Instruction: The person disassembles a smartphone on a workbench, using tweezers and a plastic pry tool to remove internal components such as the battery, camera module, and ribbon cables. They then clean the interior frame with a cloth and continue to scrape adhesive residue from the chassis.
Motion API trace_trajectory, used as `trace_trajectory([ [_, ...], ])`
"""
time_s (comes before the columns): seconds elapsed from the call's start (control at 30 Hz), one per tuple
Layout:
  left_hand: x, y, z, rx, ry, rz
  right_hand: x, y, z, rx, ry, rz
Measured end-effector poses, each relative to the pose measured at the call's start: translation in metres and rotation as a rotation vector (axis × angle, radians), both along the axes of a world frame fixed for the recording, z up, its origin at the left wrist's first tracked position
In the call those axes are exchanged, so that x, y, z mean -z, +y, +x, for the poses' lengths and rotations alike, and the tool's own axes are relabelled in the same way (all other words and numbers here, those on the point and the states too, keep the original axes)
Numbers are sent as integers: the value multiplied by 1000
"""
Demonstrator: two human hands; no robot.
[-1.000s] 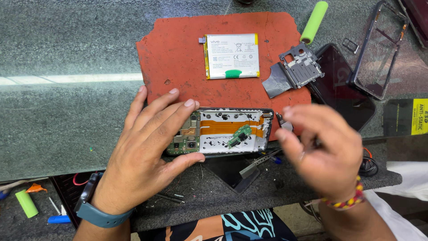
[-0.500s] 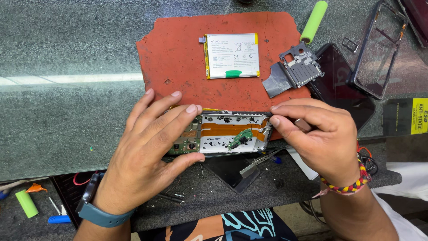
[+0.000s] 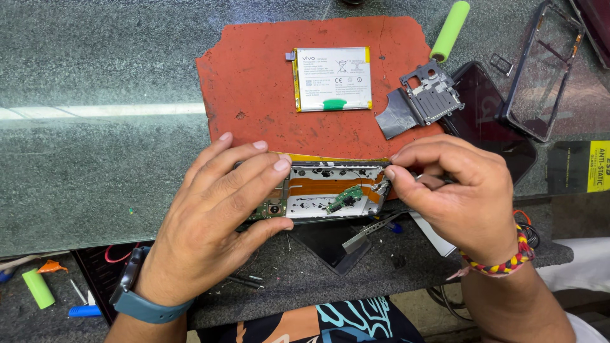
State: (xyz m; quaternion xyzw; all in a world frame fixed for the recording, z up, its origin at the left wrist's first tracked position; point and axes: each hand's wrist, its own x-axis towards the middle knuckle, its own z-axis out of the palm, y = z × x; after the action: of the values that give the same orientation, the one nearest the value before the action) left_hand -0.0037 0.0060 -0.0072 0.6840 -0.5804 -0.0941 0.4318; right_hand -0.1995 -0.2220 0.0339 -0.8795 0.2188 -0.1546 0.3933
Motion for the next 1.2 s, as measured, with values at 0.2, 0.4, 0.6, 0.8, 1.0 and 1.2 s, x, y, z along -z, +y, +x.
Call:
trace_trajectory([
  [0.2, 1, -1, -1, -11, -3, 6, 1, -7, -3, 40, 42, 153],
  [0.4, 1, 1, 0, 1, -17, 2, 2, -27, -18, -118, 159, 245],
  [0.6, 0, 0, 1, 0, -20, -2, 19, -34, -23, -24, 200, 554],
  [0.8, 0, 0, 2, 20, -66, -23, 22, -26, -24, 108, 203, 548],
  [1.0, -1, 0, 3, 33, -64, -28, 15, -18, -27, 27, 34, 582],
  [1.2, -1, -1, 2, 25, -3, -9, 10, -14, -32, -26, -34, 586],
])
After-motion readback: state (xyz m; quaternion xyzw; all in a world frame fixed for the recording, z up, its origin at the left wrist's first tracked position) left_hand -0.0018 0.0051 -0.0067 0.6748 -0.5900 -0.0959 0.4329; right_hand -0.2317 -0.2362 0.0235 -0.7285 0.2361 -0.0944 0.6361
